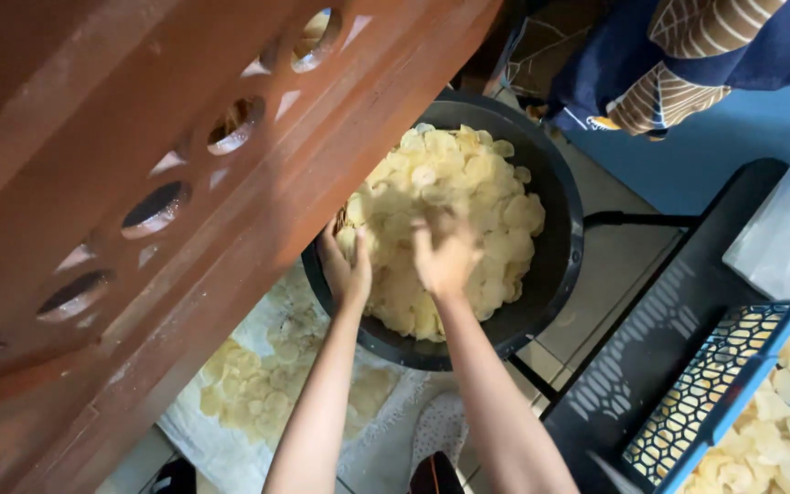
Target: Packaging chips into plastic bags by hand from a basket and a bowl
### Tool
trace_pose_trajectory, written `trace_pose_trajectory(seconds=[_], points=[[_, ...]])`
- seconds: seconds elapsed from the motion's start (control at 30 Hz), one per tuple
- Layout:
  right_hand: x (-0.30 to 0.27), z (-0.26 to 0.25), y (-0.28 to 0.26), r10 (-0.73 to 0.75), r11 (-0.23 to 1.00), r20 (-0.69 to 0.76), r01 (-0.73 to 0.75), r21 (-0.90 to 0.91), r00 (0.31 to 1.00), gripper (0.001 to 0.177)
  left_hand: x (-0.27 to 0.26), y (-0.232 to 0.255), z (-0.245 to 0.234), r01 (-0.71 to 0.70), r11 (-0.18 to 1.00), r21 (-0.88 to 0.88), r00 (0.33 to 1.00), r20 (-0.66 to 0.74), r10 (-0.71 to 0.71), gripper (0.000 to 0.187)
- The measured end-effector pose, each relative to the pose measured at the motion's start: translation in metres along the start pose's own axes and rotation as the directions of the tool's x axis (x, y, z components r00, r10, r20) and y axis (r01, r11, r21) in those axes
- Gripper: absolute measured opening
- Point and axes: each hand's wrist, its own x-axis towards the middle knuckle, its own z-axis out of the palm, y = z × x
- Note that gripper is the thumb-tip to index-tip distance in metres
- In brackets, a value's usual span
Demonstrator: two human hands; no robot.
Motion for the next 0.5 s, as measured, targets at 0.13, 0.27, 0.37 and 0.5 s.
trace_pose_trajectory(seconds=[0.13,0.27,0.37,0.5], points=[[0.019,-0.006,0.043,0.662,0.654,-0.079,-0.524,0.546,0.745,0.069,0.031,-0.012,0.012,0.304,0.952,-0.04,0.95,0.086,-0.3,0.086],[0.017,0.051,0.091,0.746,0.574,0.027,-0.663,0.481,0.666,0.076,0.032,-0.029,0.044,0.194,0.966,0.168,0.976,0.062,-0.207,0.081],[0.009,0.039,0.075,0.594,0.675,0.121,-0.574,0.464,0.795,0.08,0.006,0.007,0.059,0.251,0.863,0.438,0.939,0.107,-0.328,0.101],[-0.005,0.025,0.069,0.514,0.703,0.149,-0.514,0.49,0.845,0.081,-0.04,0.029,0.075,0.313,0.932,0.186,0.922,0.179,-0.345,0.091]])
